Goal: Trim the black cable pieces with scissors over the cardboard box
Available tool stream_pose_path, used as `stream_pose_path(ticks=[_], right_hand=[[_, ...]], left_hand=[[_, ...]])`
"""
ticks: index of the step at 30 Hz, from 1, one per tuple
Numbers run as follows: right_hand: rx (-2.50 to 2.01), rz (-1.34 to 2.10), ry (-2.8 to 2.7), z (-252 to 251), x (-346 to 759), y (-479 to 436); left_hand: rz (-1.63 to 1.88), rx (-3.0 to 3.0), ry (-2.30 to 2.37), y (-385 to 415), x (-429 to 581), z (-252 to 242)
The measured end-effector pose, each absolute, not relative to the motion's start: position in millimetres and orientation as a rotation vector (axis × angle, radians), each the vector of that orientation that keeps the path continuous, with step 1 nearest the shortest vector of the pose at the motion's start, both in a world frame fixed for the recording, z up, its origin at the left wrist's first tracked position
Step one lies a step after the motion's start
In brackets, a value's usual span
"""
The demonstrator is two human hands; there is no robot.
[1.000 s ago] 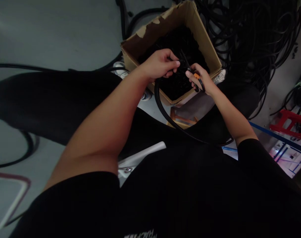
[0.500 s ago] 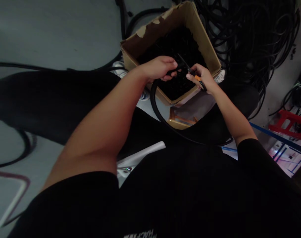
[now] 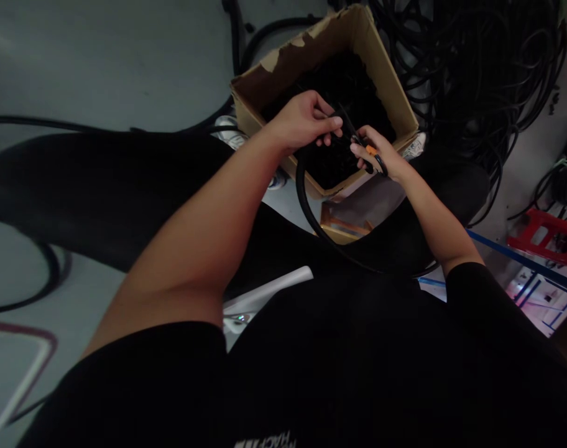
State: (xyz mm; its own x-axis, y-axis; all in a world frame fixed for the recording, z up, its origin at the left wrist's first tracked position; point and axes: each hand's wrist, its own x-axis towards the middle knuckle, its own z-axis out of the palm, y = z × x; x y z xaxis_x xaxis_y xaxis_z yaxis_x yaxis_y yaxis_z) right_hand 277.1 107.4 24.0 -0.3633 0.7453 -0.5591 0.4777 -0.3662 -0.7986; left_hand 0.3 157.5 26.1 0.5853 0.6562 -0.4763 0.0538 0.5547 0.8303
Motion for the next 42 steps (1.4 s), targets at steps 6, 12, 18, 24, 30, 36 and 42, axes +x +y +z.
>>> stream_pose_path(ticks=[6,12,18,24,30,36,42], right_hand=[[-1.633,1.741,-1.643,30,274,109],[-1.605,1.766,-1.652,51,264,115],[-1.543,1.706,-1.677,25,274,115],[-1.611,1.715,-1.645,45,286,117],[-1.561,1.761,-1.701,64,282,122],[-1.641,1.634,-1.705,54,278,124],[-1.478,1.755,-1.784,55,289,126]], left_hand=[[0.539,0.887,1.1,151,7,44],[0.51,0.925,1.107,153,6,48],[0.482,0.956,1.029,154,2,41],[0.491,0.993,1.026,156,-1,41],[0.412,0.959,1.001,156,-1,44],[0.413,0.872,1.027,160,-4,50],[0.317,0.914,0.949,156,-3,52]])
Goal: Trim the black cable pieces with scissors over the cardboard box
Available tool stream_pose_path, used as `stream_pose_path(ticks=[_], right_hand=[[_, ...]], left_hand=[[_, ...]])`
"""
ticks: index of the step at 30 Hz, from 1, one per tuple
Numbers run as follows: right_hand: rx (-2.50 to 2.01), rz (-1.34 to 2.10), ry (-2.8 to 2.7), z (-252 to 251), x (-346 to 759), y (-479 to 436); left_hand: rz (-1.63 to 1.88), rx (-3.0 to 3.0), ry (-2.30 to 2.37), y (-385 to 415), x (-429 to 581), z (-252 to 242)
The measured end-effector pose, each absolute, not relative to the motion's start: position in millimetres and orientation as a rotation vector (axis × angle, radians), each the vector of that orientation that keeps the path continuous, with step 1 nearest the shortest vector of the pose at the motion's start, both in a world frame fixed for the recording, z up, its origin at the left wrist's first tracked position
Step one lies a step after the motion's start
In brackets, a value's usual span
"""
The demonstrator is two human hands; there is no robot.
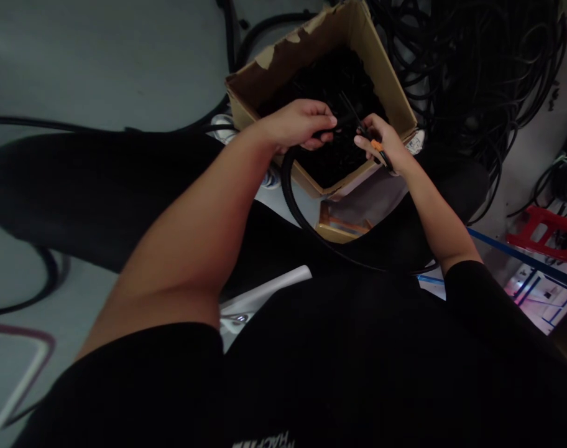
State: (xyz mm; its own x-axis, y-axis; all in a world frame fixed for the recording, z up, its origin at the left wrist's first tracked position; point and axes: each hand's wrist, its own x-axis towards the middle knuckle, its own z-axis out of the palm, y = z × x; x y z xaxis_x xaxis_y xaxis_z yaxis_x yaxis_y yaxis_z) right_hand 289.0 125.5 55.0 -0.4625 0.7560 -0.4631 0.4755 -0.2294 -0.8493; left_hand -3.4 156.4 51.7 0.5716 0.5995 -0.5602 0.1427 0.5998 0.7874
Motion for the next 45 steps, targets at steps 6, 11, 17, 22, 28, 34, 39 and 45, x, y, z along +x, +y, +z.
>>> stream_pose_path(ticks=[6,11,17,22,28,34,39,45], right_hand=[[-1.653,1.623,-1.675,16,300,120],[-1.54,1.697,-1.712,6,296,114],[-1.504,1.806,-1.748,15,288,110],[-1.545,1.768,-1.782,14,284,109],[-1.65,1.685,-1.686,20,279,114],[-1.576,1.715,-1.761,41,277,117],[-1.576,1.572,-1.827,42,283,121],[-1.551,1.729,-1.678,35,277,117]], left_hand=[[0.421,0.876,0.998,158,-5,47],[0.504,0.909,1.133,155,3,43],[0.458,0.927,1.123,152,7,34],[0.484,0.947,1.031,152,4,15],[0.52,0.991,1.007,154,2,7],[0.457,1.011,0.961,156,0,12],[0.469,1.007,1.022,157,-1,15],[0.419,0.945,1.019,157,0,31]])
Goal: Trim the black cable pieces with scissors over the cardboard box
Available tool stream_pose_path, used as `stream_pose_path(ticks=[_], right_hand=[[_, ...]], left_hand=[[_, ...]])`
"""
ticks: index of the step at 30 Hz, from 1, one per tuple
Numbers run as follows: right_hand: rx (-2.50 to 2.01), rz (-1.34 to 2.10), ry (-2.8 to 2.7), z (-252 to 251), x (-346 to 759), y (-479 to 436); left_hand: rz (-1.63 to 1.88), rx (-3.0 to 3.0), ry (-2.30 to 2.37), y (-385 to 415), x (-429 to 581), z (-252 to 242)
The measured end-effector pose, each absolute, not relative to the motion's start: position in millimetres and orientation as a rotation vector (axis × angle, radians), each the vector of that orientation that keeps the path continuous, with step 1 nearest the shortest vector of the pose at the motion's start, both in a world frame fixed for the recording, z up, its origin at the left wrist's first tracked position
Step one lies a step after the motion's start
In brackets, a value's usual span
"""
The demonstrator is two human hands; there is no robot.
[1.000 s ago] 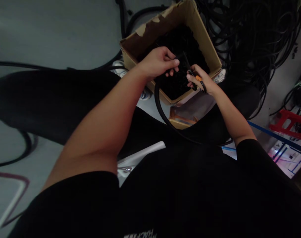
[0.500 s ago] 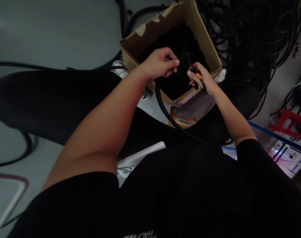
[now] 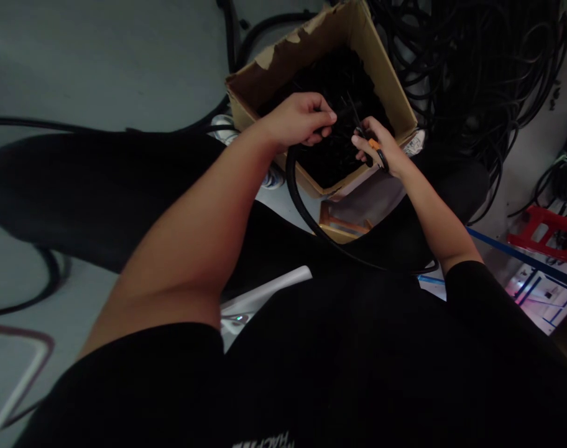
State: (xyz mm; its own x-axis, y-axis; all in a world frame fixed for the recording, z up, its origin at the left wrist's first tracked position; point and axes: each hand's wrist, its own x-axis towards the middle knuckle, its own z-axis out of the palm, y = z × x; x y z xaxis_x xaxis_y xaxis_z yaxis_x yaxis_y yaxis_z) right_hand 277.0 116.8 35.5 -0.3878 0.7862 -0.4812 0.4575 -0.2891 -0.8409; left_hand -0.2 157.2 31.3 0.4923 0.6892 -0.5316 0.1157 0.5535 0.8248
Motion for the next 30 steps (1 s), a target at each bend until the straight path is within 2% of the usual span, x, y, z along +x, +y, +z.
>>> stream_pose_path(ticks=[7,14,30], right_hand=[[-1.568,1.622,-1.787,39,285,123],[-1.566,1.701,-1.764,59,282,122],[-1.58,1.578,-1.885,37,292,119]], left_hand=[[0.326,0.861,0.993,155,-2,56],[0.278,0.924,0.918,156,-2,35],[0.346,0.936,0.94,159,-3,21]])
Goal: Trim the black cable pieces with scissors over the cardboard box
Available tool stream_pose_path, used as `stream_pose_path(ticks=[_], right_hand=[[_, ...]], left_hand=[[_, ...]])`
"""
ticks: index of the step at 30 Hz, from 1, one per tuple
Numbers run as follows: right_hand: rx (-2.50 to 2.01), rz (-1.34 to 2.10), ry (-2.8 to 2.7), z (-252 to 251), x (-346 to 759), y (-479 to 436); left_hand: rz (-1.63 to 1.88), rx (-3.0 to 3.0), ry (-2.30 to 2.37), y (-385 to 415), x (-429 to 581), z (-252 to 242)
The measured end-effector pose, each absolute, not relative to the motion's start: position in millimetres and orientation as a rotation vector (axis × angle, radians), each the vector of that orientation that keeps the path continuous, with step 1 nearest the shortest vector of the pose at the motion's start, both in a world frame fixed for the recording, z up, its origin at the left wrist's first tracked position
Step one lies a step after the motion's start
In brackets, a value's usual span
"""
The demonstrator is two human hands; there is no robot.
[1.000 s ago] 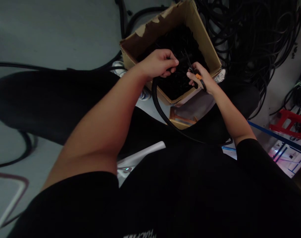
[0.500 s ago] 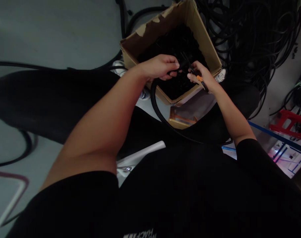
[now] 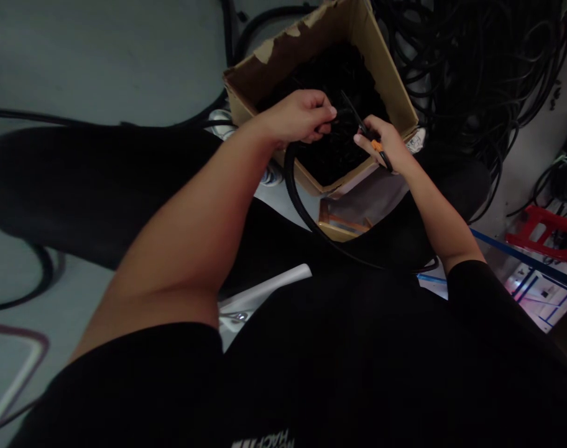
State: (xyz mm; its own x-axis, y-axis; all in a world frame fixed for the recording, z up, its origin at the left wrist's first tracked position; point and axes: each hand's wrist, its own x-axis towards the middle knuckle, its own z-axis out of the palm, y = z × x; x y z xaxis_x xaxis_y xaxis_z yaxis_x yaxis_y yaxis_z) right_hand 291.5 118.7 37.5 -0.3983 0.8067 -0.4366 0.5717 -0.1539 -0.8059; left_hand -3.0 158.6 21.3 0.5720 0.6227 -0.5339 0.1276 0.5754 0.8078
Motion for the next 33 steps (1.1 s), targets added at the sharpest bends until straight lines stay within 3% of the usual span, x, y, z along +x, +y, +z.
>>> stream_pose_path(ticks=[6,11,33], right_hand=[[-1.538,1.703,-1.866,51,284,122],[-1.644,1.606,-1.89,63,283,126],[-1.615,1.732,-1.81,46,279,115]], left_hand=[[0.291,0.915,0.917,157,-1,22],[0.266,0.904,0.91,161,-9,33],[0.484,0.963,0.941,155,-1,18]])
